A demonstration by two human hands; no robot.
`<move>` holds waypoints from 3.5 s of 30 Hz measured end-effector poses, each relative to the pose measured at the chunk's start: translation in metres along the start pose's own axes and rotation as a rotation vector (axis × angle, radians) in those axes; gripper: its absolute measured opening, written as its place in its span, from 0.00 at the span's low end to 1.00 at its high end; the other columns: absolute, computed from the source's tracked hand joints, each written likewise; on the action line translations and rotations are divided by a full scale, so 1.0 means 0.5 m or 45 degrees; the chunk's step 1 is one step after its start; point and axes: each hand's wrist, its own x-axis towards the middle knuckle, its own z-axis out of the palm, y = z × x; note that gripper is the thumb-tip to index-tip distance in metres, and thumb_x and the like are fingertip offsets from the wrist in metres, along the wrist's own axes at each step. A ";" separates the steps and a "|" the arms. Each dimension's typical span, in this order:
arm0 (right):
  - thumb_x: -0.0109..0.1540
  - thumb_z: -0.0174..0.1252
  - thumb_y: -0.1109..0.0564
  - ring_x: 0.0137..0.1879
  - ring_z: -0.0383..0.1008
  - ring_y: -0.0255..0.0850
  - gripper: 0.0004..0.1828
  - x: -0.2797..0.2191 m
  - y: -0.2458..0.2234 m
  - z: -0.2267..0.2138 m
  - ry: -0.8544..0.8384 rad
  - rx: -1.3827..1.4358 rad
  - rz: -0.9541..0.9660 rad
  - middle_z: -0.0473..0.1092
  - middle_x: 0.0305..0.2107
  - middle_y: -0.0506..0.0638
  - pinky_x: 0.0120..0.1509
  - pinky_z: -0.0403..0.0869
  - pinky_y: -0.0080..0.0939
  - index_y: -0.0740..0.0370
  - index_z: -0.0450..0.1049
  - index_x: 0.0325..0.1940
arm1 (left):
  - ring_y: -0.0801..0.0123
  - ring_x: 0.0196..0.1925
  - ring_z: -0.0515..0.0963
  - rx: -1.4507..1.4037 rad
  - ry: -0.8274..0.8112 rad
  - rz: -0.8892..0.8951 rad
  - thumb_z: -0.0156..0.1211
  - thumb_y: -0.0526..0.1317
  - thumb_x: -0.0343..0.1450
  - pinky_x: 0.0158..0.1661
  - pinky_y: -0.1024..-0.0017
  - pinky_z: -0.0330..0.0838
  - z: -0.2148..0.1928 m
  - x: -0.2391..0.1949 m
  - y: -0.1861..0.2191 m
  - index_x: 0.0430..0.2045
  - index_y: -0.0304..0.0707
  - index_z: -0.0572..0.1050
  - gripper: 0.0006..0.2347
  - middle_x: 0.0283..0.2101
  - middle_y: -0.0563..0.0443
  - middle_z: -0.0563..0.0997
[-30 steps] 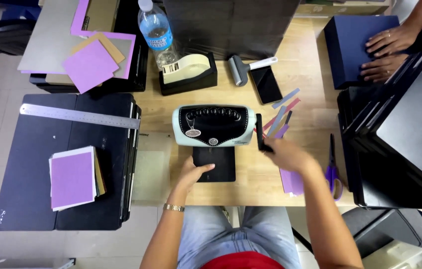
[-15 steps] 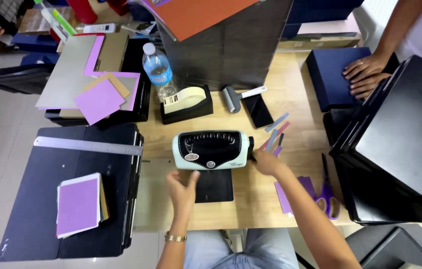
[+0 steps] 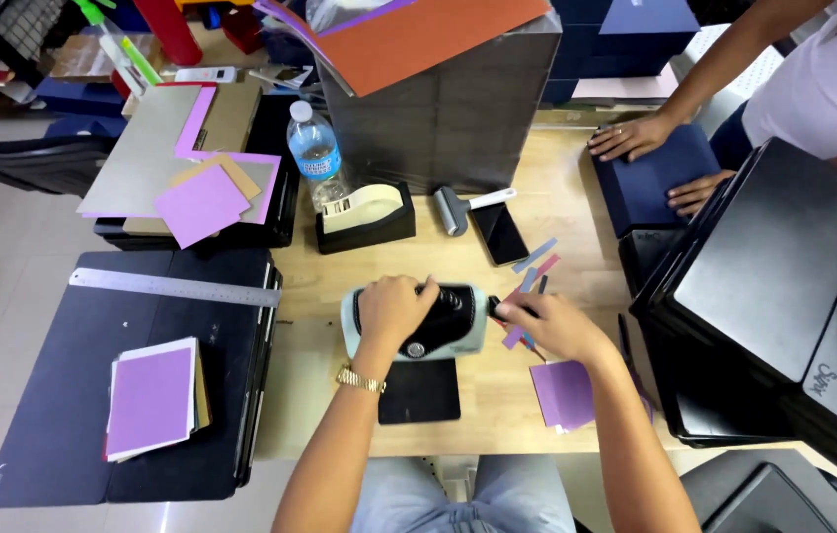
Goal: Using a manual embossing machine to create textured patterns on sheets of paper.
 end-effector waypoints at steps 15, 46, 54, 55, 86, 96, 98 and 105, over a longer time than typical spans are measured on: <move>0.64 0.57 0.51 0.31 0.78 0.61 0.17 0.053 0.407 0.398 0.892 -0.083 0.012 0.75 0.17 0.59 0.34 0.72 0.56 0.59 0.78 0.22 | 0.63 0.12 0.74 -0.006 0.656 0.249 0.55 0.44 0.68 0.19 0.74 0.69 0.045 -0.161 0.035 0.03 0.48 0.70 0.17 0.06 0.56 0.68; 0.66 0.57 0.61 0.16 0.64 0.53 0.27 0.259 0.278 0.226 1.584 0.129 -0.385 0.60 0.07 0.54 0.25 0.59 0.40 0.61 0.61 0.12 | 0.66 0.12 0.71 -0.042 0.854 0.448 0.54 0.37 0.70 0.19 0.76 0.66 0.066 -0.153 0.023 0.03 0.47 0.66 0.19 0.07 0.57 0.63; 0.62 0.57 0.56 0.23 0.71 0.65 0.23 0.065 0.390 0.399 1.058 0.010 -0.008 0.65 0.09 0.62 0.26 0.63 0.49 0.64 0.65 0.11 | 0.71 0.10 0.66 -0.001 0.878 0.414 0.53 0.37 0.71 0.17 0.80 0.62 0.066 -0.148 0.026 0.02 0.47 0.65 0.20 0.06 0.59 0.60; 0.62 0.57 0.56 0.23 0.71 0.65 0.23 0.035 0.394 0.400 1.060 0.008 -0.001 0.65 0.09 0.62 0.26 0.63 0.49 0.64 0.65 0.11 | 0.71 0.10 0.66 -0.006 0.872 0.417 0.53 0.37 0.71 0.17 0.80 0.62 0.069 -0.151 0.022 0.02 0.47 0.65 0.20 0.06 0.59 0.60; 0.70 0.44 0.59 0.17 0.64 0.47 0.26 0.144 0.249 0.180 1.564 0.217 -0.662 0.63 0.10 0.49 0.26 0.62 0.43 0.57 0.65 0.14 | 0.68 0.10 0.60 -0.067 0.850 0.449 0.55 0.36 0.70 0.16 0.74 0.55 0.073 -0.143 0.017 0.02 0.46 0.60 0.20 0.08 0.58 0.58; 0.68 0.50 0.46 0.24 0.68 0.70 0.31 0.210 0.357 0.346 1.090 0.132 -0.024 0.66 0.13 0.68 0.30 0.63 0.58 0.68 0.67 0.16 | 0.72 0.08 0.63 -0.017 0.920 0.446 0.54 0.36 0.69 0.17 0.82 0.61 0.074 -0.143 0.020 0.01 0.48 0.63 0.20 0.06 0.60 0.57; 0.67 0.51 0.47 0.23 0.66 0.68 0.29 0.158 0.393 0.383 1.095 0.085 0.025 0.64 0.11 0.65 0.28 0.63 0.56 0.65 0.65 0.14 | 0.72 0.09 0.64 -0.009 0.921 0.443 0.54 0.36 0.68 0.17 0.81 0.62 0.076 -0.145 0.018 0.01 0.48 0.64 0.19 0.06 0.60 0.58; 0.64 0.54 0.59 0.15 0.62 0.60 0.27 0.034 0.439 0.457 1.157 0.102 0.005 0.59 0.05 0.60 0.22 0.58 0.45 0.62 0.60 0.09 | 0.70 0.11 0.68 -0.071 0.860 0.537 0.53 0.37 0.69 0.20 0.79 0.65 0.091 -0.148 0.004 0.03 0.46 0.70 0.18 0.08 0.59 0.62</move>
